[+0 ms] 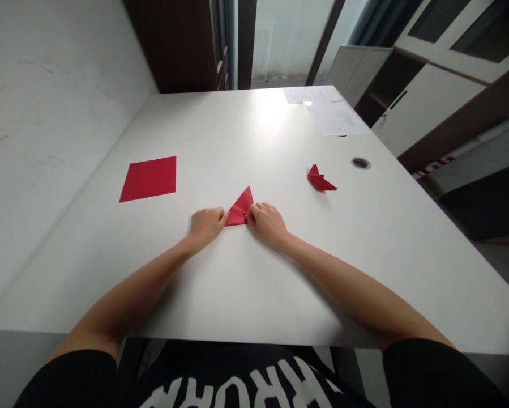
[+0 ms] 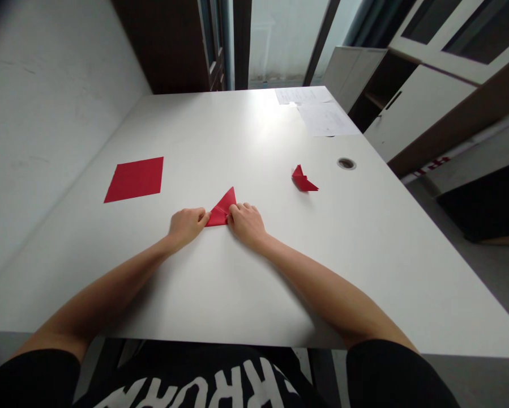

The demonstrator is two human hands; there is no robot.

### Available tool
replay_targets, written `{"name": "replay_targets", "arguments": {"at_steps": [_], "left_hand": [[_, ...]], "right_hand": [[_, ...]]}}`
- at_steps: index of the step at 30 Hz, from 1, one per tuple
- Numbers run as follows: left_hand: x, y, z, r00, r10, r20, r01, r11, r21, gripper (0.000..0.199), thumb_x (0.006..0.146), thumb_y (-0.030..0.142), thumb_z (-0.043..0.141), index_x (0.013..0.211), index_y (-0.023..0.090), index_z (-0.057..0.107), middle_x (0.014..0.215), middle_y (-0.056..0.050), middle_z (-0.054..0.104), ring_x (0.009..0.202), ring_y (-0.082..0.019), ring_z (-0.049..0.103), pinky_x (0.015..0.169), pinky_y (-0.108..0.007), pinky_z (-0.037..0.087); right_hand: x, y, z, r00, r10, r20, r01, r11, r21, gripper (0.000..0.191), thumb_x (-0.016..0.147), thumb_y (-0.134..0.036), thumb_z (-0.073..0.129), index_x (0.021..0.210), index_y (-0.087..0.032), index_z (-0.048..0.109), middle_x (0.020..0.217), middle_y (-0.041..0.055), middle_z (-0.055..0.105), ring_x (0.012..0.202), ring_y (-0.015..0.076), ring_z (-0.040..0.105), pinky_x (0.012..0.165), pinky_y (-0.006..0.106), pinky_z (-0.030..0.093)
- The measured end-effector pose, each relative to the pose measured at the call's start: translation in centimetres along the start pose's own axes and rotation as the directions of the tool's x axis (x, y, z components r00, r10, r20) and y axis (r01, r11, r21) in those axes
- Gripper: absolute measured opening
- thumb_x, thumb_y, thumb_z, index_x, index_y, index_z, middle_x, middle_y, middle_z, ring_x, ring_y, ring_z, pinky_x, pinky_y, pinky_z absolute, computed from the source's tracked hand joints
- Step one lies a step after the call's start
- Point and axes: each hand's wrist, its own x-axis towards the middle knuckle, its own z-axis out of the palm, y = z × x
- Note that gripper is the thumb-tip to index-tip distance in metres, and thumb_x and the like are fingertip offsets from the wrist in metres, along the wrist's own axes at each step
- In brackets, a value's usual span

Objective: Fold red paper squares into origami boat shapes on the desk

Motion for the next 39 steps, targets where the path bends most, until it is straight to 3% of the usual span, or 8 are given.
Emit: {"name": "replay_targets", "arguments": {"at_steps": [10, 24, 39], "left_hand": [[0.2, 0.4, -0.4, 0.998, -0.055, 0.026, 0.056, 0.997, -0.051, 0.039, 0.098, 0.045, 0.049, 0.075, 0.023, 0.071, 0.071, -0.01, 0.068, 0.072, -0.026, 0.064, 0.066, -0.033, 0.033], [0.4, 1.0, -0.8, 0.994, -0.084, 0.072, 0.072, 0.986, 0.15, 0.047, 0.101, 0.05, 0.039, 0.087, 0.023, 0.075, 0.083, -0.01, 0.075, 0.077, -0.026, 0.069, 0.065, -0.032, 0.039], [0.3, 1.3, -0.9, 0.991, -0.099, 0.087, 0.083, 0.982, 0.17, 0.048, 0.102, 0.051, 0.036, 0.092, 0.023, 0.074, 0.089, -0.01, 0.076, 0.082, -0.025, 0.07, 0.067, -0.032, 0.041]], "right_hand": [[-0.2, -0.3, 0.1, 1.0, 0.012, -0.013, -0.013, 0.999, -0.05, 0.02, 0.103, -0.029, 0.046, 0.099, -0.018, 0.062, 0.1, 0.0133, 0.071, 0.095, 0.0275, 0.059, 0.081, 0.038, 0.036], [-0.5, -1.0, 0.0, 1.0, 0.019, -0.002, -0.019, 0.993, -0.117, 0.022, 0.105, -0.027, 0.041, 0.105, -0.017, 0.06, 0.108, 0.0132, 0.069, 0.101, 0.0276, 0.058, 0.087, 0.037, 0.036], [-0.4, -1.0, -0.3, 0.998, 0.045, 0.036, -0.041, 0.994, -0.099, 0.026, 0.105, -0.028, 0.038, 0.108, -0.016, 0.06, 0.111, 0.0152, 0.068, 0.104, 0.028, 0.058, 0.089, 0.037, 0.037]]}}
